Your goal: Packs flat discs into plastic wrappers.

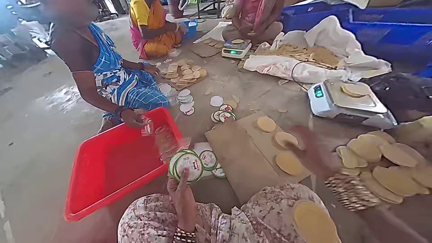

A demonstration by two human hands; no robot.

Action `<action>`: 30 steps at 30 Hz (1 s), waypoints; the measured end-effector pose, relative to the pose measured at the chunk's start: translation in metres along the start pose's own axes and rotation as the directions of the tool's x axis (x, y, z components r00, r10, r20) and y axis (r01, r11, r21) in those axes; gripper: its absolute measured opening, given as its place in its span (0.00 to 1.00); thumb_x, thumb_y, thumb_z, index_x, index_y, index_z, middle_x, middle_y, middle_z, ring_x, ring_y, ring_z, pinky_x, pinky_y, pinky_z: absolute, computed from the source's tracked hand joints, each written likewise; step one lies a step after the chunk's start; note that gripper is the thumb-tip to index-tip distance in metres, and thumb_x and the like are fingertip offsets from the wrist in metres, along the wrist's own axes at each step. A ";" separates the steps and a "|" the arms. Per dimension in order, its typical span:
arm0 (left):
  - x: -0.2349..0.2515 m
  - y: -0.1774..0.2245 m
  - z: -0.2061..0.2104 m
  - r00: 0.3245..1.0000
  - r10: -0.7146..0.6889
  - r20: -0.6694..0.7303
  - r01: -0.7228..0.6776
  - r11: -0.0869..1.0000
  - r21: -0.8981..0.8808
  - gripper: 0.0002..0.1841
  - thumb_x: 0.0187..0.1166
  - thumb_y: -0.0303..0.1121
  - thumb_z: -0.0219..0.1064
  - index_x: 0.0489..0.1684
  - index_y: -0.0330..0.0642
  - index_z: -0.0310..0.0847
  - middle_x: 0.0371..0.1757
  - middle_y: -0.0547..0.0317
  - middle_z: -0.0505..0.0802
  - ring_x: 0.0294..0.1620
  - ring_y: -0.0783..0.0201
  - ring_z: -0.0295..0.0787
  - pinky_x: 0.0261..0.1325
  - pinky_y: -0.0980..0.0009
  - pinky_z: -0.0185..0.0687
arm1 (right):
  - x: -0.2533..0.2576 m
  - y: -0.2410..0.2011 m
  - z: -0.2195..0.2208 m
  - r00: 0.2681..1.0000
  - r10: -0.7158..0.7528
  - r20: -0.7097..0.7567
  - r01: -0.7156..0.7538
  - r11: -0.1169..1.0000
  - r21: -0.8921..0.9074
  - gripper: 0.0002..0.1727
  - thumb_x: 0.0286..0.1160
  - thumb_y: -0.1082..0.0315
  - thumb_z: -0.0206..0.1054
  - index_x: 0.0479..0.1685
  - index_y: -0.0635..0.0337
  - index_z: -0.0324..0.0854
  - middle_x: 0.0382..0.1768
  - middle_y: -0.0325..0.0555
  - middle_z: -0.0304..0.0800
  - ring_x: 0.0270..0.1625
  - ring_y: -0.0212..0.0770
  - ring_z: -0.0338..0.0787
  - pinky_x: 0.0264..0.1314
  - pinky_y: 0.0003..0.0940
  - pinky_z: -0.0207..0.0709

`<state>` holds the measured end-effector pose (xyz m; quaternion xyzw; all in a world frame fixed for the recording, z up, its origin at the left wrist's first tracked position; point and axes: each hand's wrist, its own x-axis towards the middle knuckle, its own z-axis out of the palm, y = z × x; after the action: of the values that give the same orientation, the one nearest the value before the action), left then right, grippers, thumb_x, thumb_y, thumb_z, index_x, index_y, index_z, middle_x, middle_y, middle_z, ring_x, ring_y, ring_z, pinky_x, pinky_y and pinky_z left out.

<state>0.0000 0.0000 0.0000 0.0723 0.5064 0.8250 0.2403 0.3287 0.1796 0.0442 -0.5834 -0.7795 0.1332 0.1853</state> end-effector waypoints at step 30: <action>0.034 0.009 -0.014 0.991 -0.119 -0.054 0.107 0.977 -0.187 0.15 0.76 0.12 0.63 0.60 0.26 0.77 0.47 0.50 0.93 0.46 0.65 0.93 0.52 0.67 0.92 | 0.022 -0.161 0.227 0.825 0.111 0.554 -0.196 0.976 0.098 0.31 0.68 0.64 0.78 0.71 0.66 0.78 0.65 0.68 0.85 0.71 0.66 0.83 0.75 0.65 0.71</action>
<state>-0.0377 0.0019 -0.0028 -0.0058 0.4391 0.8550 0.2760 0.0841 0.1571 -0.0878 -0.5666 -0.7380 0.3664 -0.0120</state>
